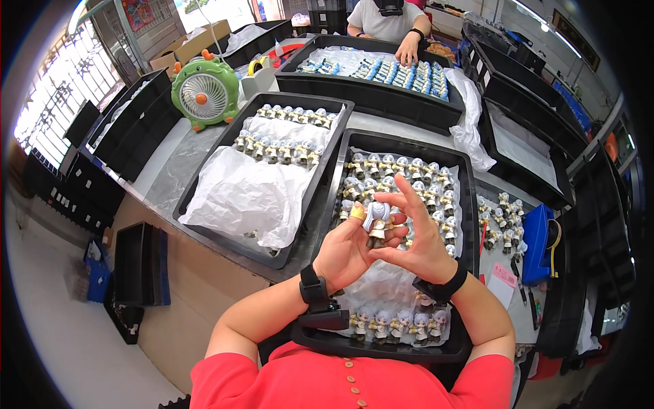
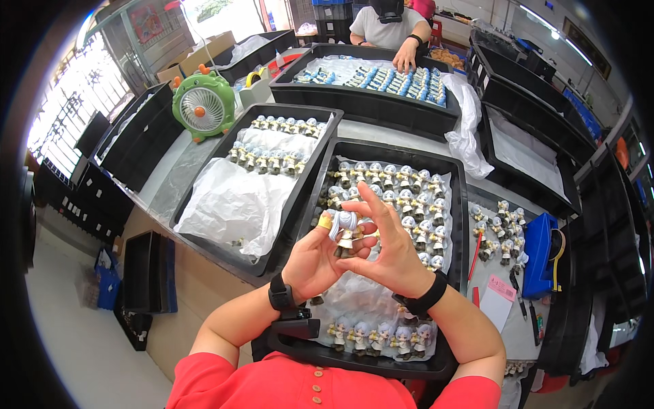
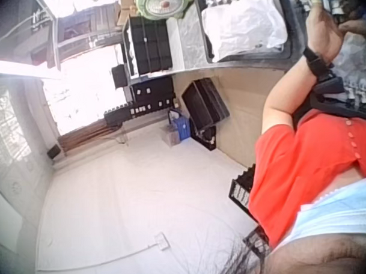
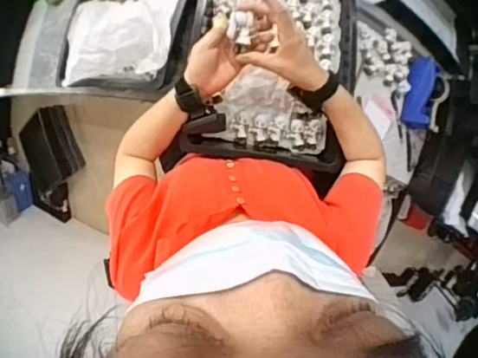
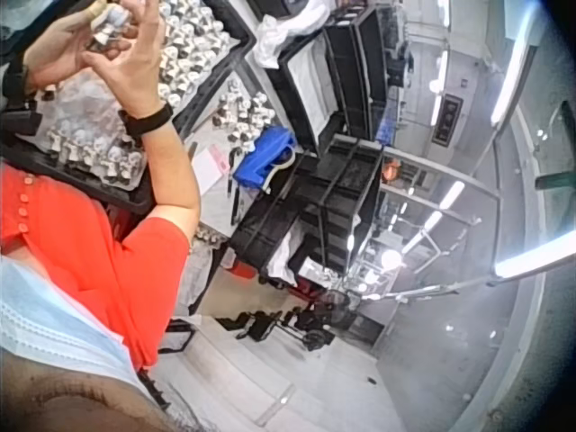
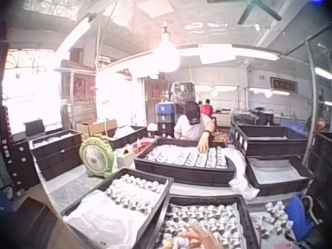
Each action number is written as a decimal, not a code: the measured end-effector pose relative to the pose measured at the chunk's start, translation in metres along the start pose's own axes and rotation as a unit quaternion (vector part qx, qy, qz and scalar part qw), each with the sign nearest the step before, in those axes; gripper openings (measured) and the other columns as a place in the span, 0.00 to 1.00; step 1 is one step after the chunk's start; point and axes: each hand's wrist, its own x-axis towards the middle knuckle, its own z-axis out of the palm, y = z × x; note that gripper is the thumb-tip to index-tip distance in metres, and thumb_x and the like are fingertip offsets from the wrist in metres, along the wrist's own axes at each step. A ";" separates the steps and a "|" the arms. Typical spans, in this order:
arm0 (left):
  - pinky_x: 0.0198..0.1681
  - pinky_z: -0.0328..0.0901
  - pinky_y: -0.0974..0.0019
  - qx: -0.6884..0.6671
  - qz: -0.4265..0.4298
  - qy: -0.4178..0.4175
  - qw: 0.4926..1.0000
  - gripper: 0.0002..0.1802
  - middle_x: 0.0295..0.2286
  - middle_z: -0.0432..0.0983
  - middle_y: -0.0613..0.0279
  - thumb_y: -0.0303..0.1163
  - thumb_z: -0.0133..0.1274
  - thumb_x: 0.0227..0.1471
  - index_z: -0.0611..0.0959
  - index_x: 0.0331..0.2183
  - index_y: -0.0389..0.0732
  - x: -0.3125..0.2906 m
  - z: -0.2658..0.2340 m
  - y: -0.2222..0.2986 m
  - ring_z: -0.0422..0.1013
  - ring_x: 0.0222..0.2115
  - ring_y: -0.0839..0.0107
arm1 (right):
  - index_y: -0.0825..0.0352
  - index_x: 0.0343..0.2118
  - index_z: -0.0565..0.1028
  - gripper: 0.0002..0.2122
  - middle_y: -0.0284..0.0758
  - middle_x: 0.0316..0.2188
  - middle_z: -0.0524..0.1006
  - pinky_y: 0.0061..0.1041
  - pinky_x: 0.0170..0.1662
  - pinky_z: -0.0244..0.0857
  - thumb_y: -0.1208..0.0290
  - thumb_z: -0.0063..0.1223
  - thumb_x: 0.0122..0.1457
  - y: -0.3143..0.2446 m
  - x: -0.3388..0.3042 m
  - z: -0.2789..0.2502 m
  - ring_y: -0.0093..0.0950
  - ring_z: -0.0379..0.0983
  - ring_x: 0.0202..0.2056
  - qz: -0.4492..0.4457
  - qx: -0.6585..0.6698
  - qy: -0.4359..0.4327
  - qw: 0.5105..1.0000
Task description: The person assembles small wrapped figurines at a workstation. They pick up individual units from a tray, manipulate the components with their fingers, and occasionally use a red tool to adjust parts. The person places the assembled figures into a tray lined with white tissue paper.
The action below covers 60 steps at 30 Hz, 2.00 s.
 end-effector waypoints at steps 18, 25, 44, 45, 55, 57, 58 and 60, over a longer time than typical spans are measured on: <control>0.40 0.65 0.70 0.076 0.030 0.008 0.997 0.21 0.36 0.70 0.69 0.42 0.45 0.59 0.69 0.51 0.42 -0.011 0.004 0.013 0.68 0.36 0.78 | 0.63 0.63 0.48 0.46 0.38 0.53 0.67 0.32 0.54 0.55 0.60 0.65 0.44 0.009 0.001 -0.002 0.31 0.62 0.55 -0.025 -0.014 0.005 1.000; 0.36 0.63 0.74 0.313 -0.008 -0.006 0.950 0.17 0.32 0.70 0.72 0.34 0.49 0.57 0.72 0.47 0.38 -0.072 0.013 0.071 0.66 0.31 0.82 | 0.67 0.49 0.69 0.21 0.39 0.46 0.72 0.27 0.48 0.60 0.64 0.55 0.53 0.013 -0.001 0.002 0.32 0.68 0.48 -0.013 -0.074 -0.022 0.997; 0.28 0.66 0.68 0.754 -0.030 0.163 0.635 0.20 0.25 0.75 0.56 0.38 0.54 0.49 0.76 0.40 0.33 -0.172 -0.043 0.189 0.72 0.25 0.71 | 0.63 0.35 0.78 0.11 0.42 0.51 0.68 0.42 0.55 0.51 0.61 0.51 0.57 -0.012 0.086 0.111 0.41 0.59 0.55 -0.199 -0.286 -0.301 0.888; 0.29 0.66 0.68 0.761 -0.032 0.158 0.628 0.20 0.25 0.75 0.55 0.38 0.54 0.49 0.76 0.40 0.33 -0.173 -0.044 0.189 0.72 0.25 0.70 | 0.65 0.38 0.76 0.12 0.42 0.50 0.68 0.42 0.54 0.53 0.62 0.50 0.57 -0.008 0.091 0.113 0.40 0.60 0.54 -0.185 -0.280 -0.269 0.903; 0.45 0.63 0.63 0.847 0.004 0.106 0.521 0.22 0.38 0.73 0.45 0.32 0.51 0.46 0.74 0.45 0.37 -0.115 -0.080 0.217 0.70 0.41 0.58 | 0.73 0.58 0.58 0.26 0.39 0.56 0.58 0.25 0.54 0.58 0.67 0.48 0.60 0.033 0.148 0.095 0.31 0.62 0.52 0.060 0.068 -0.002 0.996; 0.43 0.64 0.62 0.879 0.004 0.133 0.457 0.24 0.36 0.74 0.46 0.33 0.53 0.44 0.74 0.46 0.38 -0.081 -0.098 0.228 0.71 0.39 0.57 | 0.74 0.59 0.55 0.27 0.37 0.57 0.56 0.24 0.55 0.56 0.68 0.48 0.60 0.034 0.150 0.091 0.30 0.61 0.53 0.093 0.147 0.017 0.985; 0.42 0.65 0.61 0.867 -0.021 0.153 0.474 0.25 0.35 0.75 0.47 0.33 0.54 0.43 0.75 0.46 0.38 -0.064 -0.095 0.233 0.72 0.38 0.57 | 0.75 0.59 0.54 0.28 0.37 0.57 0.56 0.24 0.55 0.56 0.69 0.49 0.60 0.031 0.147 0.086 0.28 0.61 0.52 0.112 0.164 0.015 0.980; 0.39 0.67 0.61 0.883 0.015 0.168 0.438 0.26 0.31 0.77 0.50 0.35 0.57 0.41 0.77 0.45 0.39 -0.038 -0.127 0.247 0.74 0.33 0.58 | 0.75 0.59 0.54 0.28 0.37 0.57 0.56 0.24 0.55 0.57 0.69 0.49 0.59 0.027 0.148 0.089 0.28 0.61 0.53 0.109 0.180 0.005 0.978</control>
